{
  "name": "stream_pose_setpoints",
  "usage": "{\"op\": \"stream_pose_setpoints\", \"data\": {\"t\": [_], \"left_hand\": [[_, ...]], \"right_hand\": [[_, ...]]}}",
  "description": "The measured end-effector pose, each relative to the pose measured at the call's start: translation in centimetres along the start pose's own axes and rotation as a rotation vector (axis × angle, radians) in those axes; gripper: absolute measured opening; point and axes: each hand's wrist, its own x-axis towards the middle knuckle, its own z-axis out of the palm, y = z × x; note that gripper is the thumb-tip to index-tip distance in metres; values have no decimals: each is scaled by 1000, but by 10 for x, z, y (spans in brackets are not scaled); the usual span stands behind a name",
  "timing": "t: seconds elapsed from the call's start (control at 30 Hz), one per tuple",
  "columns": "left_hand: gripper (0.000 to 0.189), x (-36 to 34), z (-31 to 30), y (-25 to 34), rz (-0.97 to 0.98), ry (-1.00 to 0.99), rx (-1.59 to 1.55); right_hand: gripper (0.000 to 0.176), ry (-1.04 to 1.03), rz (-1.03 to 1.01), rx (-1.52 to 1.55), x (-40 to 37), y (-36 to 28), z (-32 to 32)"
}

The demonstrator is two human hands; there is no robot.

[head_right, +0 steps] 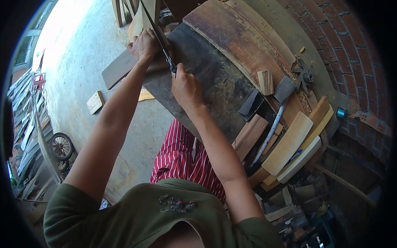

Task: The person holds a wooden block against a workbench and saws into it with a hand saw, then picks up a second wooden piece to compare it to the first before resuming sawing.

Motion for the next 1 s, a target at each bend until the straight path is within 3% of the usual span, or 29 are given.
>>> {"op": "stream_pose_setpoints", "data": {"t": [0.1, 0.2, 0.3, 0.5, 0.6, 0.67, 0.77, 0.83, 0.9, 1.0], "left_hand": [[47, 5, 5, -2, 12, 1, -10], [48, 2, 5, 0, 9, 1, -11], [49, 1, 0, -3, 16, -20, 11], [51, 15, 11, -5, 7, -124, 17], [50, 14, 7, -7, -29, -129, 5], [50, 10, 6, -2, -31, -108, -16], [50, 14, 6, -4, 10, -125, 16], [50, 16, 7, -6, 28, -118, 6], [51, 13, 5, -3, 47, -118, 2], [52, 8, -5, 1, -54, -141, 35]], "right_hand": [[20, -76, 57, 29, -14, -6, -8], [19, -95, 90, 47, -99, 21, -38], [23, -191, 125, -52, -129, 15, -56], [24, -24, 24, -32, 7, 1, 0], [24, -93, 97, 0, -38, 7, -15], [24, -58, 79, 18, -112, 24, -34], [24, -86, 96, -4, -136, 27, -52], [22, -173, 106, -12, -78, 13, -43], [20, 20, -16, 31, -10, 10, -2], [20, -25, 34, 94, -6, 8, -2]]}}
